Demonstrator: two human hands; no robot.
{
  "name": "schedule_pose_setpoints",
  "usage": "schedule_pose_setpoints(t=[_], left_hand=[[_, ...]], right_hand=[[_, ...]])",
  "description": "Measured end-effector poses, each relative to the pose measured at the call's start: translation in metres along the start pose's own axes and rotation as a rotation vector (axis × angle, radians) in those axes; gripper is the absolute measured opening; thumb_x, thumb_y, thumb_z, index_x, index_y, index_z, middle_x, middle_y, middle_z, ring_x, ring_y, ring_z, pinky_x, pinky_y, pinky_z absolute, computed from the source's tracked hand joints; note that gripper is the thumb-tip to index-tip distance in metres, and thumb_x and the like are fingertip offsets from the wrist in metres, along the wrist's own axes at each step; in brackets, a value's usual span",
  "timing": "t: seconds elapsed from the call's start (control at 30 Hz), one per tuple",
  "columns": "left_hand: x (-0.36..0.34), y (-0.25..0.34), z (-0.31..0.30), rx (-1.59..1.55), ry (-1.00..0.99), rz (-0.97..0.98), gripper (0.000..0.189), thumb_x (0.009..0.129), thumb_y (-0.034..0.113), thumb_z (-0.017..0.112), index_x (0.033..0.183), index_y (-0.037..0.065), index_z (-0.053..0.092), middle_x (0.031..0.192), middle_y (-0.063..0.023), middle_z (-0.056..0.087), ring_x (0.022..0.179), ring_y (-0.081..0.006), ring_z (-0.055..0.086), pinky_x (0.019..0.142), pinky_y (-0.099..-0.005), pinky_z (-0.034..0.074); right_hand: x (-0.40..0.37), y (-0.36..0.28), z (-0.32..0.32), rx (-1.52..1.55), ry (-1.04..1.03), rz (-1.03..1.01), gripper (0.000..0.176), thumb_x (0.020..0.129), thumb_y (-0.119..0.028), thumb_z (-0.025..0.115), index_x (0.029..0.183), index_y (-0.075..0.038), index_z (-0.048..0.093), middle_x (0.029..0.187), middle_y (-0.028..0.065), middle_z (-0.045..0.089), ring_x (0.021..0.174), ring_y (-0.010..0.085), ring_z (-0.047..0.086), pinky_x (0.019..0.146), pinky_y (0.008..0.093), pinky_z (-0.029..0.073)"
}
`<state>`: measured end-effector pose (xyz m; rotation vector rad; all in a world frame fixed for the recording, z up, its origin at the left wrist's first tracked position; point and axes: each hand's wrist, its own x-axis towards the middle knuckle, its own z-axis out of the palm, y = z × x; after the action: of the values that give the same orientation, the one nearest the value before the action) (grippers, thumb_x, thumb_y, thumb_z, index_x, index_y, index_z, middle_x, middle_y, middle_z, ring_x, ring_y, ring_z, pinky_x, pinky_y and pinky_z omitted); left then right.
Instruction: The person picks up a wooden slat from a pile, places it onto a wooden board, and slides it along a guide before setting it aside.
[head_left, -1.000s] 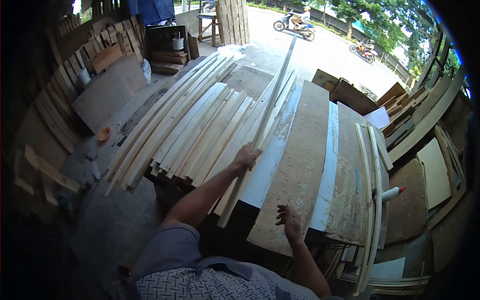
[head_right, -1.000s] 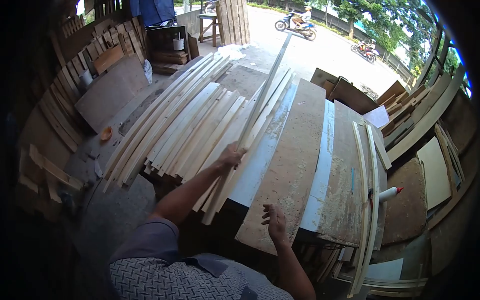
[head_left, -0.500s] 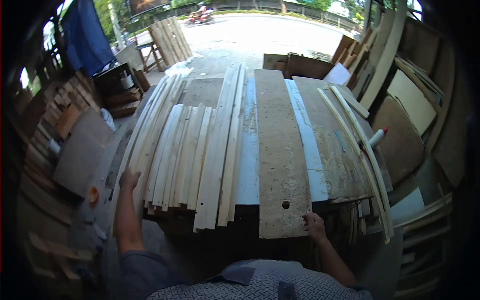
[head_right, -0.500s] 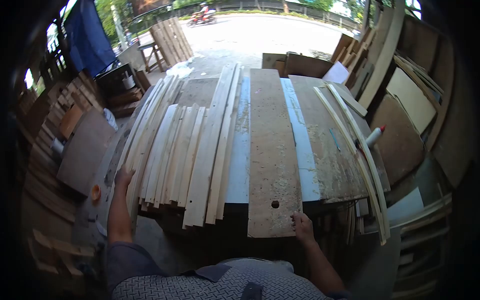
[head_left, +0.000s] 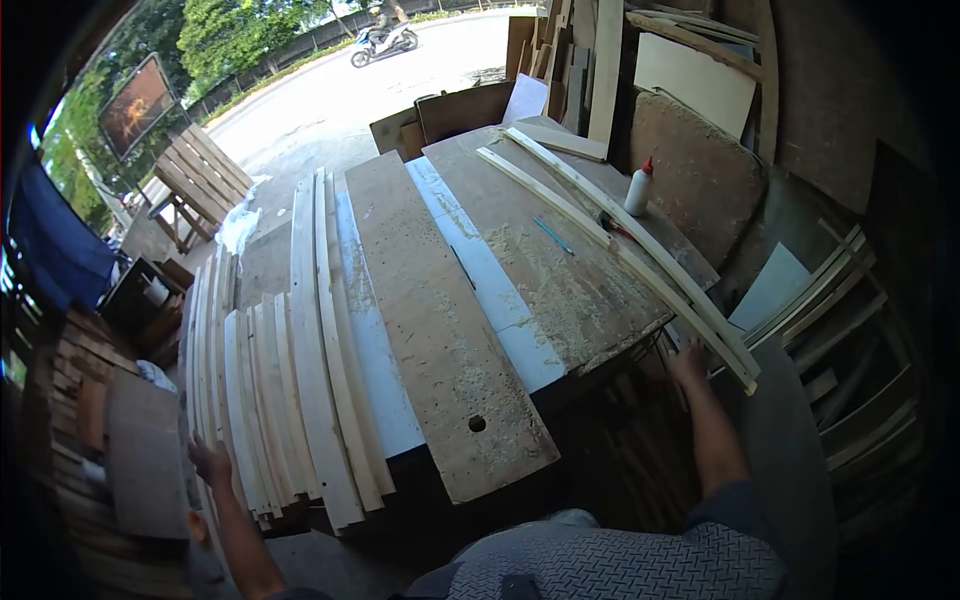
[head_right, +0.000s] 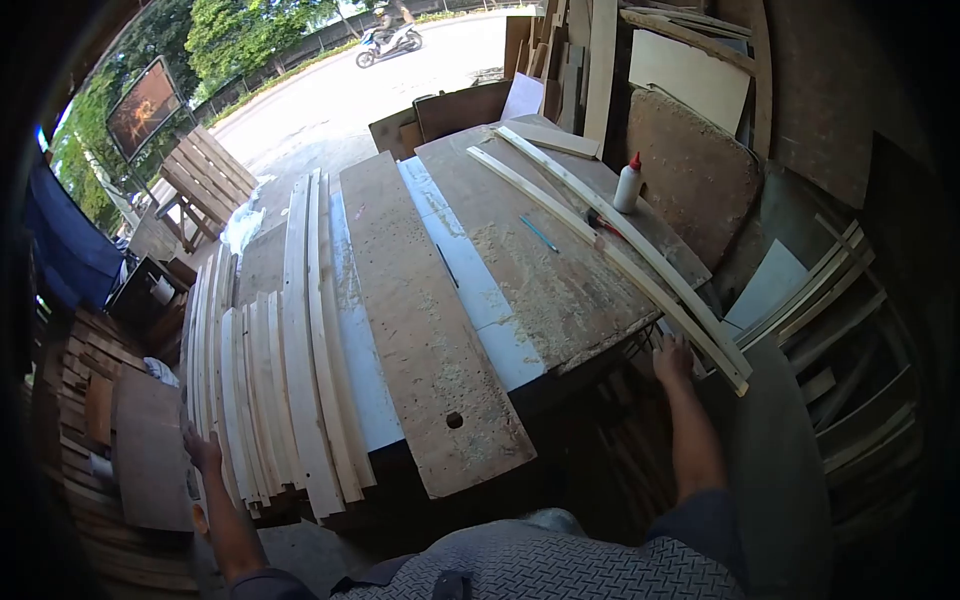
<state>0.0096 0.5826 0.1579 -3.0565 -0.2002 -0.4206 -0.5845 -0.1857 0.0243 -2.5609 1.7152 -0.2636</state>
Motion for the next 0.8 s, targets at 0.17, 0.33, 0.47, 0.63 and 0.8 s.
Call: schedule_pose_setpoints(t=[0.17,0.33,0.47,0.63,0.8], left_hand=[[-0.017,0.024,-0.005,-0.137,0.110,0.197,0.069,0.088,0.029,0.067,0.146,0.005,0.038,0.153,-0.0223,0.032,0.142,-0.0401,0.029,0.114,-0.0487,0.032],[-0.045,0.073,-0.024,-0.275,0.043,0.301,0.057,0.086,0.020,0.069,0.137,0.002,0.049,0.152,-0.0219,0.034,0.141,-0.0399,0.030,0.117,-0.0476,0.029],[-0.067,0.129,-0.041,-0.394,0.066,0.397,0.051,0.086,0.019,0.069,0.132,0.002,0.053,0.149,-0.0208,0.037,0.140,-0.0392,0.031,0.116,-0.0473,0.030],[-0.102,0.214,-0.054,-0.641,0.040,0.565,0.045,0.087,0.020,0.068,0.127,0.002,0.057,0.146,-0.0187,0.041,0.138,-0.0370,0.036,0.113,-0.0466,0.034],[-0.151,0.303,-0.044,-0.859,-0.053,0.809,0.042,0.087,0.024,0.069,0.123,0.002,0.062,0.140,-0.0201,0.049,0.136,-0.0376,0.039,0.114,-0.0465,0.032]], right_hand=[[0.060,0.069,0.033,-0.290,-0.062,0.106,0.058,0.086,-0.015,0.070,0.137,-0.010,0.045,0.134,0.0097,0.049,0.130,0.0295,0.044,0.106,0.0444,0.041],[0.087,0.087,0.046,-0.394,-0.201,0.151,0.060,0.088,-0.016,0.068,0.142,-0.012,0.041,0.140,0.0097,0.048,0.131,0.0264,0.042,0.109,0.0430,0.036],[0.089,0.113,0.053,-0.240,-0.133,-0.020,0.055,0.090,-0.022,0.065,0.137,-0.005,0.043,0.120,0.0155,0.061,0.107,0.0283,0.060,0.091,0.0437,0.048],[0.069,0.086,-0.002,0.715,-0.471,0.094,0.045,0.094,-0.040,0.062,0.098,0.005,0.062,0.066,0.0122,0.065,0.052,0.0199,0.064,0.048,0.0329,0.050],[-0.026,-0.002,-0.070,0.837,-0.760,0.224,0.047,0.097,-0.049,0.056,0.092,-0.003,0.062,0.065,0.0067,0.060,0.049,0.0146,0.058,0.045,0.0310,0.047]])
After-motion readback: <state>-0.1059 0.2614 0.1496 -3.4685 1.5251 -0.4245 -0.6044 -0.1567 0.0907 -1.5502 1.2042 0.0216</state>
